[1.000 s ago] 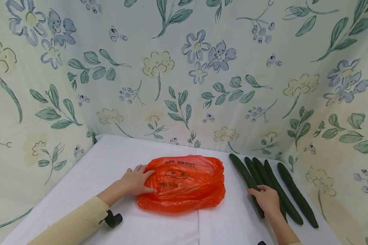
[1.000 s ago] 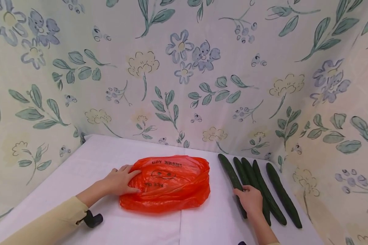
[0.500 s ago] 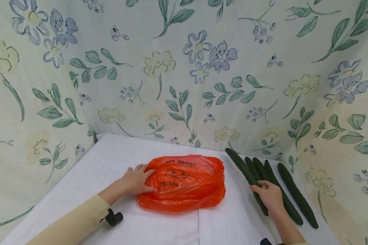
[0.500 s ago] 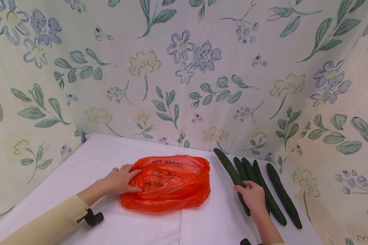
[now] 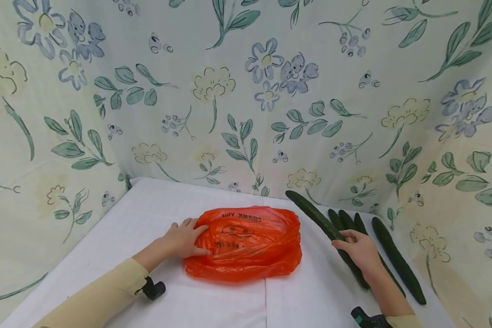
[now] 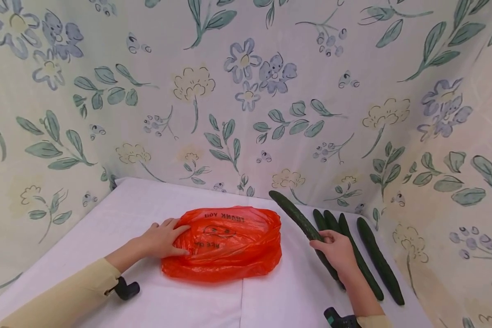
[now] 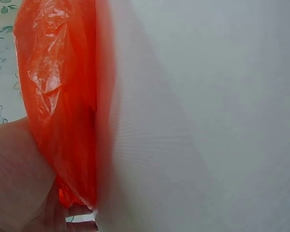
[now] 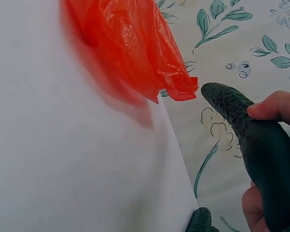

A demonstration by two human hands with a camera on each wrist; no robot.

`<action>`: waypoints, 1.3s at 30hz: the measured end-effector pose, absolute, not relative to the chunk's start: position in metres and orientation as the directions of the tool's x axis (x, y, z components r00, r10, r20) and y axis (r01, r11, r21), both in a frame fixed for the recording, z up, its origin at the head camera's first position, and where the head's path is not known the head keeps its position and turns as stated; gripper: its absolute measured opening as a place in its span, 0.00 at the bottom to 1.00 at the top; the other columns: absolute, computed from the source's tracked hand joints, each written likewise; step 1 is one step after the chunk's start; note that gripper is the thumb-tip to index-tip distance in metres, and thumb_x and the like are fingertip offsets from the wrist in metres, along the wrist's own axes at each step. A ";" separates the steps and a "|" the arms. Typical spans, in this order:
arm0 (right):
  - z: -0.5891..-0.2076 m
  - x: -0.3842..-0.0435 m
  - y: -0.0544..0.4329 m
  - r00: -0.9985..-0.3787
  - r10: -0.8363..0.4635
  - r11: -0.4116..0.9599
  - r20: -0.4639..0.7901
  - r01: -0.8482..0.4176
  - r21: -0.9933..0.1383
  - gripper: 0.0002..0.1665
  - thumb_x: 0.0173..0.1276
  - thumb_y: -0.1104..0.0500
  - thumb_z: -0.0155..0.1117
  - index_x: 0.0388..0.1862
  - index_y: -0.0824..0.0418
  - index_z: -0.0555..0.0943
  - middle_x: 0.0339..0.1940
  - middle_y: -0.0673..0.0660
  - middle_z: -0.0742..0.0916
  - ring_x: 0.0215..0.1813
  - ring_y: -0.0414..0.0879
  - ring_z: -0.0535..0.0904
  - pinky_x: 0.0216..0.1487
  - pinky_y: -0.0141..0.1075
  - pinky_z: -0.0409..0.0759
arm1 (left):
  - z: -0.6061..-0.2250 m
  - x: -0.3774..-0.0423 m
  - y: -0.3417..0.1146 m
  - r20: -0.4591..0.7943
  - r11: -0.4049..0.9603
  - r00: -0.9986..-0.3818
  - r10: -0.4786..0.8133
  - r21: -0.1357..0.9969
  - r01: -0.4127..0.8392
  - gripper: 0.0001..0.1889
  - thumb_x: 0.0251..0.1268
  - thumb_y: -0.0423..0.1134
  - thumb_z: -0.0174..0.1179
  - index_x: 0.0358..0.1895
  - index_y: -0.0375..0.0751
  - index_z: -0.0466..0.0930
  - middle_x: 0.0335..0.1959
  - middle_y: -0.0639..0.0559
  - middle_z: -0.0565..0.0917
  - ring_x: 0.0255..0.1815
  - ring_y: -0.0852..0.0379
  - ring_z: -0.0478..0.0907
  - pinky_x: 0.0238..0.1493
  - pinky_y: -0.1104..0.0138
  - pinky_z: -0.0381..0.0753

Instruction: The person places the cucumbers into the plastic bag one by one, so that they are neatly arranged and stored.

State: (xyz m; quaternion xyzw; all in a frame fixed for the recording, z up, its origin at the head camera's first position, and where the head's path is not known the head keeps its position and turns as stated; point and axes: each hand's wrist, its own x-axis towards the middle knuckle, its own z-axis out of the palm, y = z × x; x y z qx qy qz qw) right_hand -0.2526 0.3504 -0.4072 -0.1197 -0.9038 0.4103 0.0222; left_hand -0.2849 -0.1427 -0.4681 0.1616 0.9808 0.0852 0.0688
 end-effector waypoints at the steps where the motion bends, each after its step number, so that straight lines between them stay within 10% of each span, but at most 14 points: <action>1: -0.405 -0.254 0.349 -0.975 0.217 0.645 -0.052 0.184 -0.742 0.43 0.62 0.45 0.75 0.66 0.70 0.73 0.58 0.70 0.78 0.58 0.59 0.71 0.59 0.54 0.76 | -0.468 -0.285 -0.143 -0.107 0.933 -0.938 0.328 0.189 0.305 0.48 0.52 0.73 0.64 0.75 0.53 0.67 0.76 0.39 0.63 0.76 0.36 0.58 0.67 0.30 0.60; 7: -0.392 -0.262 0.341 -0.990 0.143 0.705 -0.016 0.114 -0.700 0.38 0.60 0.48 0.76 0.62 0.68 0.76 0.33 0.55 0.78 0.46 0.52 0.72 0.42 0.37 0.75 | -0.466 -0.284 -0.143 -0.101 0.931 -0.937 0.335 0.190 0.312 0.48 0.52 0.73 0.65 0.74 0.52 0.68 0.75 0.39 0.64 0.76 0.35 0.58 0.67 0.30 0.62; 18: -0.376 -0.275 0.320 -1.000 -0.016 0.728 -0.024 0.005 -0.686 0.31 0.61 0.52 0.75 0.59 0.65 0.78 0.23 0.51 0.71 0.44 0.52 0.73 0.42 0.38 0.76 | -0.462 -0.282 -0.138 -0.129 0.939 -0.940 0.317 0.183 0.292 0.48 0.51 0.72 0.66 0.75 0.52 0.67 0.76 0.37 0.63 0.76 0.33 0.58 0.67 0.29 0.61; 28: -0.373 -0.291 0.296 -0.985 -0.170 0.725 -0.023 -0.110 -0.680 0.23 0.60 0.57 0.74 0.53 0.64 0.82 0.40 0.55 0.90 0.43 0.50 0.82 0.52 0.46 0.86 | -0.461 -0.282 -0.137 -0.131 0.937 -0.940 0.316 0.197 0.288 0.48 0.51 0.71 0.67 0.74 0.52 0.67 0.76 0.36 0.63 0.76 0.32 0.58 0.66 0.28 0.61; 39: -0.371 -0.305 0.265 -0.932 -0.355 0.682 -0.071 -0.206 -0.702 0.15 0.59 0.61 0.74 0.45 0.61 0.82 0.31 0.55 0.85 0.40 0.50 0.81 0.44 0.39 0.87 | -0.461 -0.283 -0.138 -0.127 0.934 -0.937 0.324 0.202 0.296 0.48 0.51 0.70 0.67 0.74 0.51 0.68 0.75 0.36 0.63 0.76 0.32 0.58 0.66 0.28 0.61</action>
